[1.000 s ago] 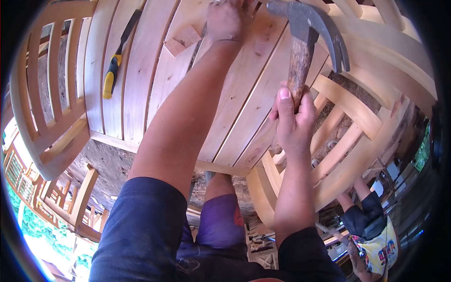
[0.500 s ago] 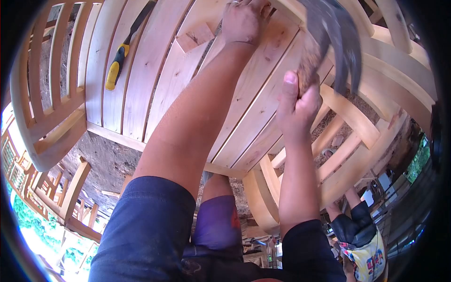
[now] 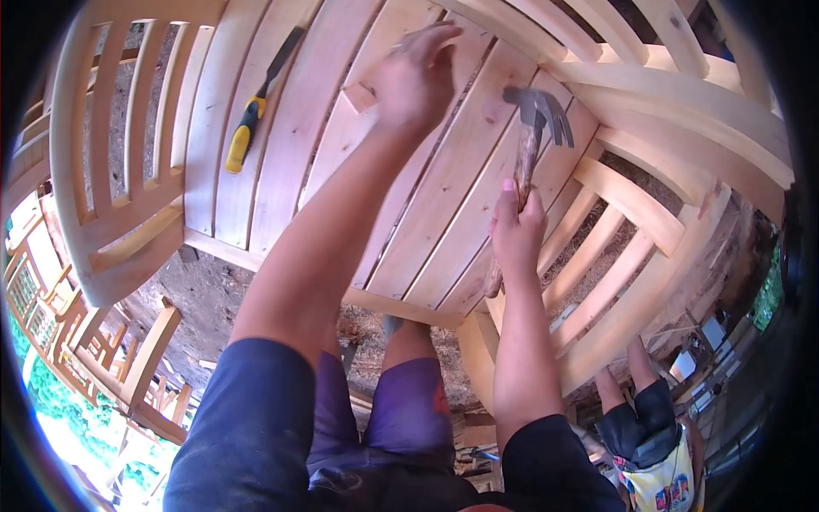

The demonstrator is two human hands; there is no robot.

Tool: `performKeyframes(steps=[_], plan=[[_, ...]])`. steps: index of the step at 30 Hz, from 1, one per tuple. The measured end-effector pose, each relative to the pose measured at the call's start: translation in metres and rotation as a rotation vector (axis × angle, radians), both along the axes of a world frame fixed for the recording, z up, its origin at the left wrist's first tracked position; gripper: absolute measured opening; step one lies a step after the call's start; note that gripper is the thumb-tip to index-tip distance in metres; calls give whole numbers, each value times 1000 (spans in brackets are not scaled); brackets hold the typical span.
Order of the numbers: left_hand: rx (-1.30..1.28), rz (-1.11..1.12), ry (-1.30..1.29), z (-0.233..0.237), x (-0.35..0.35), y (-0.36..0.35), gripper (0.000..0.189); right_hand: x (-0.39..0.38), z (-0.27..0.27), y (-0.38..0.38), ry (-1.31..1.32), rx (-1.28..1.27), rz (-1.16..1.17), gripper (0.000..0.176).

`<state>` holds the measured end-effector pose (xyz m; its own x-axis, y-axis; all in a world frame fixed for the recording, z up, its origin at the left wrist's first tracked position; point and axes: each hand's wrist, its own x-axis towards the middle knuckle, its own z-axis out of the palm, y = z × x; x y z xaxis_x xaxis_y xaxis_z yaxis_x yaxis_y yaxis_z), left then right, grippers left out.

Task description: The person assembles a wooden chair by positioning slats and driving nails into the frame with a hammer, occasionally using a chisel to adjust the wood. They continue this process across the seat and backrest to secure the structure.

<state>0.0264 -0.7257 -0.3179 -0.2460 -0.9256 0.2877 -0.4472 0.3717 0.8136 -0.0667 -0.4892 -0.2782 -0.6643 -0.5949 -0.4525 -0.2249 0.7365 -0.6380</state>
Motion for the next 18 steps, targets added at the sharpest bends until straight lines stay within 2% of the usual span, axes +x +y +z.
performKeyframes(steps=[1,2,3,5,6,7,9,10,14,16,18], plan=[[66,24,3,21,32,1,23,7,0,8,-59,3,-57,37],[-40,52,-29,25,67,-5,25,13,0,14,-115,2,-115,37],[11,151,-199,42,100,-9,24,18,0,16,-171,-2,-177,37],[-91,212,-373,33,160,-20,24,22,-3,17,-237,-25,-220,36],[-73,199,-514,47,168,-18,29,27,-4,18,-271,-31,-245,36],[-113,96,-492,49,171,-14,30,29,-1,12,-290,22,-252,38],[-110,-72,-475,54,167,0,35,29,-32,24,-126,7,-191,38],[-111,-95,-626,58,164,4,45,33,-37,29,-48,6,-154,39],[14,272,-722,7,200,-21,66,35,-32,23,161,42,-70,40],[81,268,-926,-3,221,-22,67,42,-25,16,294,-11,-53,40],[93,236,-970,-11,227,-23,64,43,-24,14,289,71,-54,40]])
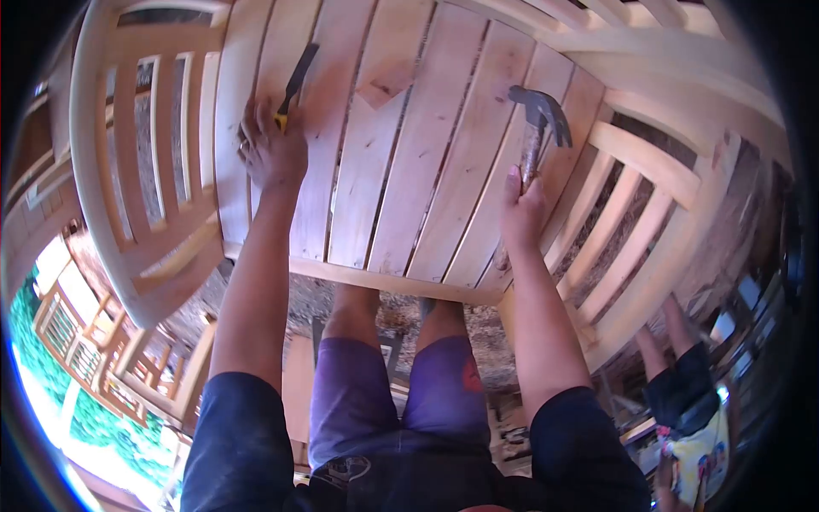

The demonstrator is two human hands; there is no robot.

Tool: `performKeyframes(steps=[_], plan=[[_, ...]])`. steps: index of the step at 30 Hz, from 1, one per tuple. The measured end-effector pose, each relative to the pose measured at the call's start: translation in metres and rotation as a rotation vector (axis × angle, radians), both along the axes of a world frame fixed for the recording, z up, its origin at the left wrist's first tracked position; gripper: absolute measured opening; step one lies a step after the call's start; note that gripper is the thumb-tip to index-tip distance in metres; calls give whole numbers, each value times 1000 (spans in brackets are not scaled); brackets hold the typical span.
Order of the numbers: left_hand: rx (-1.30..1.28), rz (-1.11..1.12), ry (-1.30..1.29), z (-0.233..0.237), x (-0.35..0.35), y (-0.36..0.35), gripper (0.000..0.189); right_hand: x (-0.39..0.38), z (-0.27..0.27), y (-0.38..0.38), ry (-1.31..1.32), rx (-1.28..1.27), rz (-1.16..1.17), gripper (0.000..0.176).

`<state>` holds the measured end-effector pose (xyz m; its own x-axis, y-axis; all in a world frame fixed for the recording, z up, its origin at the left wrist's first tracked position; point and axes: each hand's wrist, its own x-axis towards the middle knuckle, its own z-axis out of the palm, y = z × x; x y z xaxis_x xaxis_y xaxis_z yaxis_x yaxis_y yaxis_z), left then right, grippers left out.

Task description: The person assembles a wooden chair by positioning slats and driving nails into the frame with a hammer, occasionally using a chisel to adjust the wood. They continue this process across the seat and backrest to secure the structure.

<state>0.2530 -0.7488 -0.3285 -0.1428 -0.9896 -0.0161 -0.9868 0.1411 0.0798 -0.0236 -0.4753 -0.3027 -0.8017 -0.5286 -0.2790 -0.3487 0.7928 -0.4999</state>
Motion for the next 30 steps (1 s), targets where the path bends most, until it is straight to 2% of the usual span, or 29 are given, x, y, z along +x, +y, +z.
performKeyframes(steps=[5,11,14,18,20,22,24,25,26,28,30], plan=[[56,35,-67,5,-15,4,61,0,-10,6,93,-19,18,39],[92,9,-62,9,-14,2,60,1,3,-2,-25,-93,-50,39],[86,-145,77,2,12,-6,63,0,-1,0,1,-93,-45,38],[134,-216,32,21,18,-9,68,2,-8,2,27,-153,-33,37],[77,-218,0,34,4,1,67,2,-13,5,56,-145,-21,36],[21,-335,83,48,-21,14,65,2,-9,3,26,-135,-41,36],[-22,-516,254,44,-46,32,65,3,-2,0,-4,-105,-56,36],[-35,-629,254,51,-64,46,68,3,2,-2,-17,-81,-60,36],[71,-634,380,39,-75,59,71,3,4,-4,-31,-59,-63,37],[179,-738,296,48,-103,74,69,3,0,-3,-9,-63,-60,37],[65,-685,308,30,-116,70,62,4,3,-4,1,-48,-57,36]])
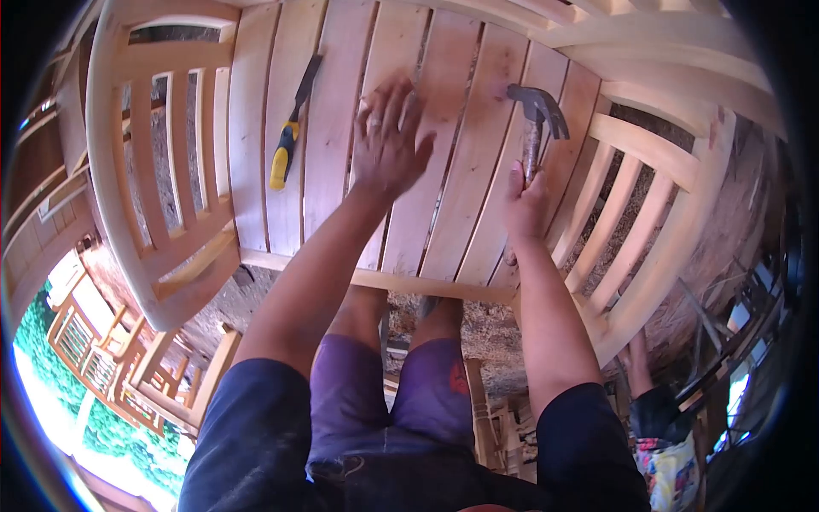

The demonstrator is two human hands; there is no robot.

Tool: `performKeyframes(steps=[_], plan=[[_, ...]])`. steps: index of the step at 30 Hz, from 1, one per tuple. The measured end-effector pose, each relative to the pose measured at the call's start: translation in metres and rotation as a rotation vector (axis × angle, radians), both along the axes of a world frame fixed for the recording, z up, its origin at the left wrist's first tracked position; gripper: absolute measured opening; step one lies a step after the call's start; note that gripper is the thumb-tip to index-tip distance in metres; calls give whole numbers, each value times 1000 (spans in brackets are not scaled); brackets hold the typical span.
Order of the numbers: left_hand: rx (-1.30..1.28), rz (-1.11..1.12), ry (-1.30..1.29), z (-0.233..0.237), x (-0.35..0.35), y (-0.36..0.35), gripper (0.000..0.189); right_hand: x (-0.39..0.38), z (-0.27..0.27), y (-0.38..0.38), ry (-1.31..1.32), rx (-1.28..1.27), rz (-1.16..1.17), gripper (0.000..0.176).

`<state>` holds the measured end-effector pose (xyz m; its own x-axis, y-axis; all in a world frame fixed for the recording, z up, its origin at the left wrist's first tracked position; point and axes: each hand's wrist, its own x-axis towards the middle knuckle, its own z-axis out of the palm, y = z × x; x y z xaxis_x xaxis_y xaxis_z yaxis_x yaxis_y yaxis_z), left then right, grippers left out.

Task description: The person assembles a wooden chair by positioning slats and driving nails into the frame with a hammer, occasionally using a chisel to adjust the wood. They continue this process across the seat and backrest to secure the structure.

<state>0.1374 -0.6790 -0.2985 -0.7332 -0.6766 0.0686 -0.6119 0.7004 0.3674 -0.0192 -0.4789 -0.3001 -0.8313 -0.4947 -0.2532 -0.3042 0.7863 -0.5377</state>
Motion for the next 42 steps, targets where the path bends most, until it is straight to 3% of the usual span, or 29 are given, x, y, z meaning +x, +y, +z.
performKeyframes(steps=[3,9,11,14,17,24,28,29,33,36,39,42], plan=[[-14,28,5,-21,0,-29,46,-3,-7,5,-48,-35,3,40],[43,-96,95,-56,35,-86,46,-3,-6,0,42,49,34,46],[-311,27,88,6,11,-83,30,-2,-6,0,70,91,69,46],[-359,57,90,20,-4,-72,38,-1,-3,-1,30,78,38,43],[-15,25,38,-15,-30,-32,56,0,-2,-1,36,96,17,42],[-28,228,-31,-58,-89,-18,59,-7,-3,-4,-1,-4,62,38],[-34,237,-77,-51,-88,-16,59,-13,14,-2,-42,-40,156,36],[-34,241,-86,-49,-88,-16,59,-18,15,-1,-252,-22,45,34],[-45,256,-117,-48,-87,-13,59,-37,68,-48,-427,-262,64,30],[-35,263,-133,-42,-87,-13,59,-59,90,-85,-166,-555,381,29],[-38,270,-133,-45,-88,-13,60,-75,75,-95,-108,-486,467,30],[-30,265,-176,-41,-88,-13,59,-83,47,-105,-4,-14,507,32]])
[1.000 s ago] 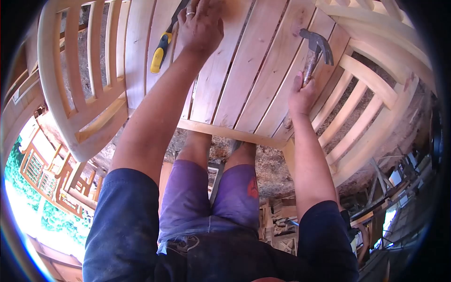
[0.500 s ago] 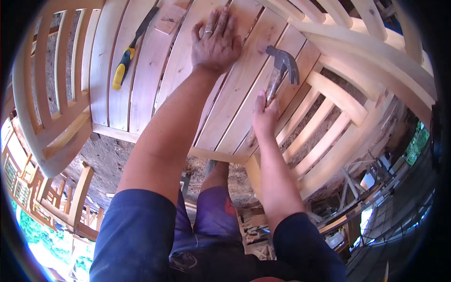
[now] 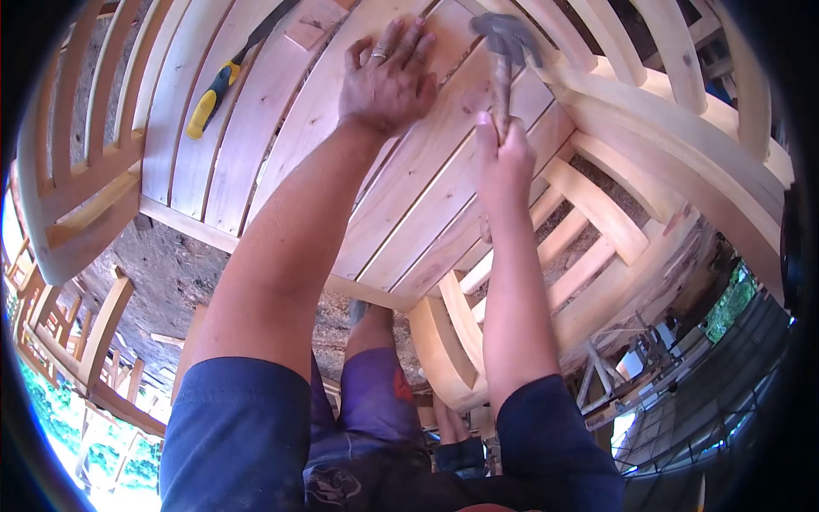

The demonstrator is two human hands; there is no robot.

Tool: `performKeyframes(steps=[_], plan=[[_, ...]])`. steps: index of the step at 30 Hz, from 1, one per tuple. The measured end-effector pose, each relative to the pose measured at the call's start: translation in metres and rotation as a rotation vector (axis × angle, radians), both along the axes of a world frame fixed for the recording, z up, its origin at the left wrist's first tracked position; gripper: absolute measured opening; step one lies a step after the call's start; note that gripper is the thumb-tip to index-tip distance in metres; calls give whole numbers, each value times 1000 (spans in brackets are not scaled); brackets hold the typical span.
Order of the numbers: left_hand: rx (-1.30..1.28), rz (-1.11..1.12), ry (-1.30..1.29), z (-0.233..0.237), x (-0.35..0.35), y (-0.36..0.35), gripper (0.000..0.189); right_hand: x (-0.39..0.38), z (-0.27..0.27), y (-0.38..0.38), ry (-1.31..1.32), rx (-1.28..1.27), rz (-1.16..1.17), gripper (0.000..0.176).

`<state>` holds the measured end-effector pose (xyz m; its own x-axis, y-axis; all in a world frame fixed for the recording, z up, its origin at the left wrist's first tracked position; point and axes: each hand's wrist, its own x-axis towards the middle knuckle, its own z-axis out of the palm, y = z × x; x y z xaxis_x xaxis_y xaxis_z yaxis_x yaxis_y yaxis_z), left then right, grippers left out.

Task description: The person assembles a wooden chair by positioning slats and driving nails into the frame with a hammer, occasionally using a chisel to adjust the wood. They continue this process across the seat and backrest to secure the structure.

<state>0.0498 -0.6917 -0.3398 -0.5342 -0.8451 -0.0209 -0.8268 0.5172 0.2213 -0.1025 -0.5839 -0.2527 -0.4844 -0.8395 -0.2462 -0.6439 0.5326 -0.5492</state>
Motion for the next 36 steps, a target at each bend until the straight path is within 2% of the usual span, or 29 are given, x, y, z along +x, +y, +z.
performKeyframes(steps=[1,4,5,8,9,11,12,14,16,18,20,21,22,23,26,28,30,33,36], plan=[[8,-7,16,0,-1,3,59,0,0,1,-5,-29,-6,34],[3,9,43,-3,2,2,59,10,24,7,-268,-280,-146,36],[6,13,51,-3,1,4,59,12,29,9,-233,-511,-71,36],[-4,16,74,-4,0,1,60,13,40,4,-283,-726,26,33],[-4,15,76,-3,0,0,60,-1,15,13,-148,-597,96,34],[-8,17,64,2,0,-5,61,-4,-21,11,-127,-270,-39,35],[3,9,57,3,1,0,61,-4,-16,16,-92,-247,-32,35],[-17,3,73,-3,1,-4,60,-3,-11,6,-35,-250,14,37],[3,-2,70,-5,3,7,60,9,24,13,-133,-374,15,38],[-12,6,71,-5,1,0,60,9,35,13,-209,-527,61,39],[-13,10,75,-4,1,0,60,2,11,7,-87,-364,84,35],[-16,12,77,-4,0,0,60,-6,-12,2,-13,-186,81,31],[-4,9,67,-3,0,4,60,-6,-16,-6,59,-1,74,27],[17,-1,60,-2,-2,10,60,-10,-11,-6,16,42,29,30],[-13,12,43,-1,2,-4,60,9,22,5,-268,-212,-140,32],[-5,13,54,-3,1,2,60,13,28,7,-138,-601,46,39],[-9,12,70,-3,1,1,60,-5,5,14,-110,-526,159,36],[5,24,50,1,-1,0,60,-17,-43,5,98,-97,93,35],[-6,-11,56,-5,4,-2,60,3,16,-4,-116,-204,-15,30]])
